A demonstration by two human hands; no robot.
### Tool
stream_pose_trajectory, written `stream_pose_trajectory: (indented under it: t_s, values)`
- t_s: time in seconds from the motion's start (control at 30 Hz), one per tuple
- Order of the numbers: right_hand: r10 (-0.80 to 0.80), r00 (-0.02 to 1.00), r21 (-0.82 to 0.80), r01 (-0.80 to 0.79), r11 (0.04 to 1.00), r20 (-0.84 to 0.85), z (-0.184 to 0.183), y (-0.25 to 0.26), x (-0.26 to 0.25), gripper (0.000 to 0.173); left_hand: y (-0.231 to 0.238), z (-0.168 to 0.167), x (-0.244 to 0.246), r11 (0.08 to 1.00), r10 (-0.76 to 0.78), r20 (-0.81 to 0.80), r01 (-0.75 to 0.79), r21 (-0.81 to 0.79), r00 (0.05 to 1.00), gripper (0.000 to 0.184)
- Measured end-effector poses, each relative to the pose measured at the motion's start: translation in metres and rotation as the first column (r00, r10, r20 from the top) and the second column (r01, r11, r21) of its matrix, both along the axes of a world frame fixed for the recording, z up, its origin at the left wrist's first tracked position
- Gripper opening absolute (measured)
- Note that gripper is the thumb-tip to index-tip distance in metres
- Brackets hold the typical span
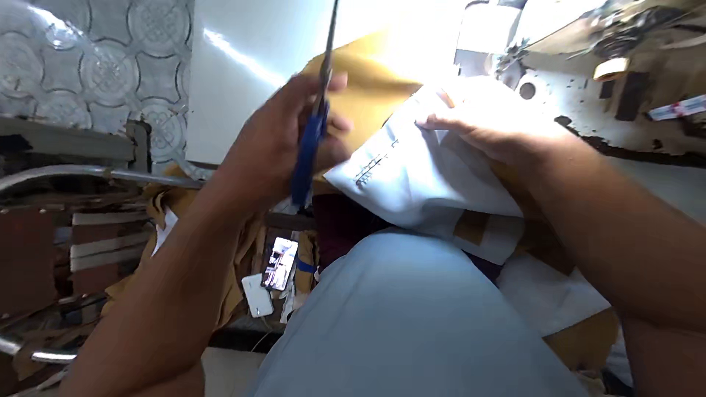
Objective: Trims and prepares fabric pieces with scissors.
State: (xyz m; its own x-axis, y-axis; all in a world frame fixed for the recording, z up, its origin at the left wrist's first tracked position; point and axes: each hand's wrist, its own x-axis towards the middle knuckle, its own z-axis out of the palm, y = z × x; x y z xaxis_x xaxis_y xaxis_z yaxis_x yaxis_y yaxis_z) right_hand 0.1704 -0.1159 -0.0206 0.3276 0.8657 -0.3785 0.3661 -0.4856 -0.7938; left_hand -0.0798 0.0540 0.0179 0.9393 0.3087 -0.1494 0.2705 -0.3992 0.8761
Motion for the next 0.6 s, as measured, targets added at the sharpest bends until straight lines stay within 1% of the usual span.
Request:
stream_pose_trajectory:
  t_s: [0.03, 0.07, 0.1, 0.13, 0.17, 0.2, 0.3, 0.37, 0.43, 0.5, 0.57, 0.6]
  values:
    - [-0.006, 0.999, 0.012, 0.007, 1.000, -0.042, -0.003, -0.001, 0.002, 0.024, -0.009, 0.001, -0.013, 0.992, -0.041, -0.036, 0.036, -0.124, 0.999, 0.081]
    - [-0.020, 0.996, 0.017, 0.022, 1.000, -0.085, -0.005, -0.001, 0.003, 0.026, -0.021, -0.005, -0.025, 0.974, -0.077, -0.090, 0.055, -0.221, 0.993, 0.076]
    - [-0.045, 0.991, 0.021, 0.048, 0.999, -0.124, -0.007, -0.001, 0.002, 0.022, -0.034, -0.015, -0.035, 0.962, -0.112, -0.149, 0.070, -0.263, 0.983, 0.064]
    - [-0.070, 0.985, 0.020, 0.074, 0.997, -0.160, -0.007, 0.000, 0.001, 0.020, -0.045, -0.026, -0.042, 0.961, -0.144, -0.215, 0.084, -0.264, 0.966, 0.051]
    - [-0.098, 0.977, 0.020, 0.103, 0.994, -0.191, -0.006, 0.000, -0.001, 0.017, -0.053, -0.035, -0.047, 0.967, -0.169, -0.269, 0.107, -0.229, 0.948, 0.044]
    - [-0.118, 0.970, 0.023, 0.125, 0.992, -0.213, -0.003, 0.000, -0.003, 0.014, -0.056, -0.041, -0.050, 0.971, -0.180, -0.306, 0.119, -0.206, 0.935, 0.041]
    - [-0.117, 0.965, 0.030, 0.128, 0.991, -0.236, 0.002, -0.004, -0.007, 0.020, -0.051, -0.044, -0.048, 0.972, -0.197, -0.367, 0.132, -0.196, 0.909, 0.041]
    - [-0.113, 0.959, 0.049, 0.130, 0.990, -0.258, 0.005, -0.008, -0.010, 0.019, -0.044, -0.045, -0.045, 0.966, -0.248, -0.424, 0.190, -0.176, 0.871, 0.044]
    - [-0.086, 0.957, 0.090, 0.115, 0.989, -0.278, 0.006, -0.012, -0.010, 0.022, -0.039, -0.048, -0.042, 0.962, -0.274, -0.452, 0.234, -0.143, 0.849, 0.044]
    - [-0.053, 0.968, 0.110, 0.083, 0.991, -0.247, 0.005, -0.015, -0.009, 0.022, -0.035, -0.047, -0.038, 0.966, -0.260, -0.444, 0.224, -0.132, 0.858, 0.043]
    - [-0.034, 0.981, 0.113, 0.057, 0.992, -0.192, 0.006, -0.019, -0.008, 0.020, -0.031, -0.042, -0.033, 0.971, -0.238, -0.439, 0.202, -0.126, 0.867, 0.045]
    - [-0.036, 0.978, 0.117, 0.061, 0.991, -0.204, 0.006, -0.020, -0.008, 0.021, -0.029, -0.041, -0.032, 0.970, -0.241, -0.442, 0.208, -0.123, 0.864, 0.046]
